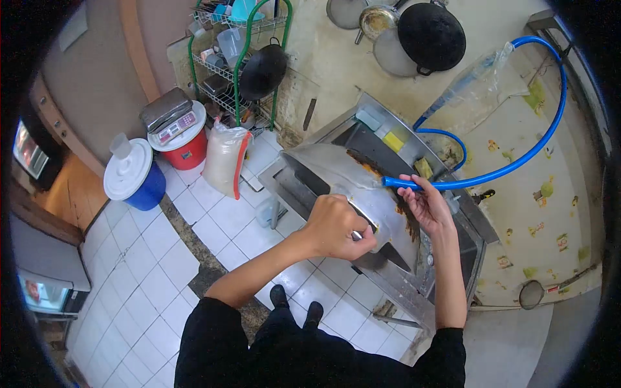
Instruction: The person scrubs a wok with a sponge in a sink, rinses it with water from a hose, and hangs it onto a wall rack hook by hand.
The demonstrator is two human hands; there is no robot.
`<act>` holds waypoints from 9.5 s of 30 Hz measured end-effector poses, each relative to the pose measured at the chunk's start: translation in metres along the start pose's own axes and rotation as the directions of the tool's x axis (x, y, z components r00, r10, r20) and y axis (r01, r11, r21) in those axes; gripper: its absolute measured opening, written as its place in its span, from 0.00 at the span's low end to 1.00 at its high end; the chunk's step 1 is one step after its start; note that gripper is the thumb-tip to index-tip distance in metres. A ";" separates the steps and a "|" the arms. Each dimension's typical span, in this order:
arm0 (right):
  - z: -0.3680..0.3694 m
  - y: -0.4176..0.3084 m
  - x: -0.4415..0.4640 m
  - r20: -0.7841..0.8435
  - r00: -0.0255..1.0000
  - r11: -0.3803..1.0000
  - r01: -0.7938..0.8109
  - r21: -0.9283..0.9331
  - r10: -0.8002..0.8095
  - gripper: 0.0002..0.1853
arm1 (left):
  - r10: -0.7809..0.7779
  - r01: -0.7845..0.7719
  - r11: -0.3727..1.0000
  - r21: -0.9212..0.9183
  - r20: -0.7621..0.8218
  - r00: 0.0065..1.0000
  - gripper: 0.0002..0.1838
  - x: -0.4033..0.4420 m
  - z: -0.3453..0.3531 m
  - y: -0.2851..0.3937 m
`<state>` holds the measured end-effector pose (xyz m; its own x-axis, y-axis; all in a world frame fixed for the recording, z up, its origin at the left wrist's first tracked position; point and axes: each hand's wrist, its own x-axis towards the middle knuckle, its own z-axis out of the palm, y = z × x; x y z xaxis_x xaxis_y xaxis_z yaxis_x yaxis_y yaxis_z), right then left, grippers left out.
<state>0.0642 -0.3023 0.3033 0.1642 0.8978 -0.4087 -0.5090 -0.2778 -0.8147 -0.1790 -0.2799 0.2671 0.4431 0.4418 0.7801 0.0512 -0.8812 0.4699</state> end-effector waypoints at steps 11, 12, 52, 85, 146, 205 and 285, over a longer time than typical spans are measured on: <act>-0.045 0.002 -0.037 -0.061 0.998 0.993 0.009 -0.118 -0.016 0.17 | 0.013 -0.013 1.000 -0.023 0.005 1.000 0.13 -0.001 0.001 0.001; -0.050 0.001 -0.041 -0.045 0.999 0.991 -0.002 -0.130 -0.003 0.17 | 0.011 -0.011 1.000 -0.011 0.008 1.000 0.12 -0.002 0.002 0.001; -0.162 0.000 0.073 -0.219 0.969 0.988 0.090 -0.125 -0.117 0.15 | 0.001 0.001 1.000 -0.015 0.088 0.996 0.10 -0.042 -0.010 0.023; -0.262 -0.018 0.231 0.110 0.947 0.922 0.318 -0.222 -0.301 0.14 | -0.755 0.124 0.551 0.825 0.430 0.496 0.09 -0.091 -0.028 0.099; -0.400 0.247 0.300 0.646 0.620 0.338 0.785 -0.520 -0.445 0.08 | -0.610 0.169 0.733 0.658 0.529 0.590 0.22 -0.098 -0.118 0.113; -0.219 0.003 -0.338 -0.300 -0.746 0.661 -0.241 -0.710 -0.594 0.18 | 0.957 -0.703 0.243 -0.668 0.284 0.061 0.26 0.077 0.552 -0.223; -0.747 -0.233 -0.143 -0.548 -0.420 0.577 0.068 -0.814 -0.724 0.25 | -0.143 0.596 0.657 -0.462 0.699 0.700 0.18 0.283 0.605 0.106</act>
<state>0.7902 -0.6211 0.2442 0.7621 -0.3632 0.5361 0.4057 -0.3774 -0.8324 0.4930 -0.3502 0.2874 0.9288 0.3180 0.1900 -0.1157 -0.2382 0.9643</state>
